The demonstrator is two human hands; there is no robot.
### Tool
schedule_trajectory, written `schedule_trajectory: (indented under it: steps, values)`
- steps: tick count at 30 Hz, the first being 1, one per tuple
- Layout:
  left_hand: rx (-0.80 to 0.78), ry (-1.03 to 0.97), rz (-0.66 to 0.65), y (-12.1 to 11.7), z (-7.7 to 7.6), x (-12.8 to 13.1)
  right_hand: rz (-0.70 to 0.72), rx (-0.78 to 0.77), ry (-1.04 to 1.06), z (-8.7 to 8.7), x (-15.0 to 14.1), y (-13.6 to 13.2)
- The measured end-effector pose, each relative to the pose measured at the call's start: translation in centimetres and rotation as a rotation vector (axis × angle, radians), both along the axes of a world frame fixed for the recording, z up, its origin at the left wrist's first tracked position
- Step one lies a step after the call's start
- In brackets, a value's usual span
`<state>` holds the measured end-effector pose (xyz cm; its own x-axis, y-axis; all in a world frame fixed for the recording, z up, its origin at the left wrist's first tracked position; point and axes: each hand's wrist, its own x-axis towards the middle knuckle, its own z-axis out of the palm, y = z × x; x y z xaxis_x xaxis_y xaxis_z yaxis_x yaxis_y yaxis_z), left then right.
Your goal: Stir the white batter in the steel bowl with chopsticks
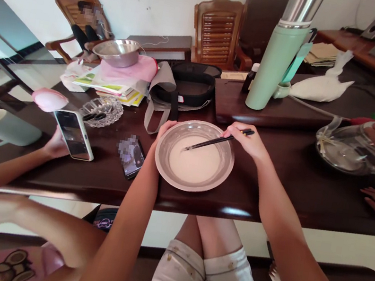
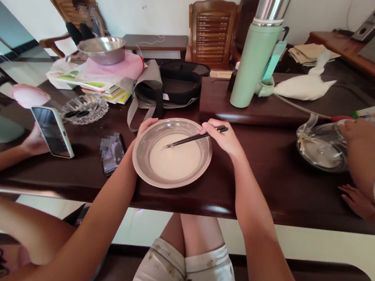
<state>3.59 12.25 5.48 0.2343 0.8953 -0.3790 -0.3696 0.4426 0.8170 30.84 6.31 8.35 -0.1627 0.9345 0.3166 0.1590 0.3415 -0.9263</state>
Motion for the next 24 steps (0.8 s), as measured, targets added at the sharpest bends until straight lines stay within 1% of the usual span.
schedule_trajectory:
  steps: [2,4,8,9,11,13,15,18,20,22,24]
  values:
    - [-0.003,0.003,0.001,0.05,-0.15,-0.11,-0.078,0.022,0.045,-0.05,0.34,0.07]
    - [-0.006,0.008,0.004,-0.02,-0.16,-0.17,-0.091,0.006,0.077,-0.18,0.58,0.08]
    - [0.003,0.011,0.02,-0.17,-0.13,-0.14,0.055,-0.076,0.001,-0.24,0.17,-0.06]
    - [0.006,0.011,0.021,-0.17,-0.15,-0.12,0.072,-0.081,-0.02,-0.2,0.04,-0.08]
    - [0.006,0.013,0.017,-0.13,-0.18,-0.09,0.031,-0.048,-0.027,-0.11,-0.02,-0.07]
    - [0.003,0.018,0.013,-0.09,-0.15,-0.06,-0.051,-0.004,0.004,-0.04,0.16,-0.02]
    - [-0.002,0.024,0.011,-0.1,-0.05,-0.04,-0.088,0.0,0.039,0.01,0.31,-0.02]
    - [-0.003,0.024,0.016,-0.16,0.11,-0.01,-0.021,-0.051,0.016,0.16,0.07,-0.16]
    - [-0.002,0.017,0.019,-0.17,0.11,-0.01,0.022,-0.059,-0.025,0.28,-0.16,-0.24]
    - [0.001,0.009,0.017,-0.13,0.02,-0.03,-0.006,-0.03,-0.038,0.28,-0.13,-0.2]
    - [0.005,0.002,0.013,-0.08,-0.12,-0.07,-0.078,-0.001,-0.009,0.13,0.16,-0.09]
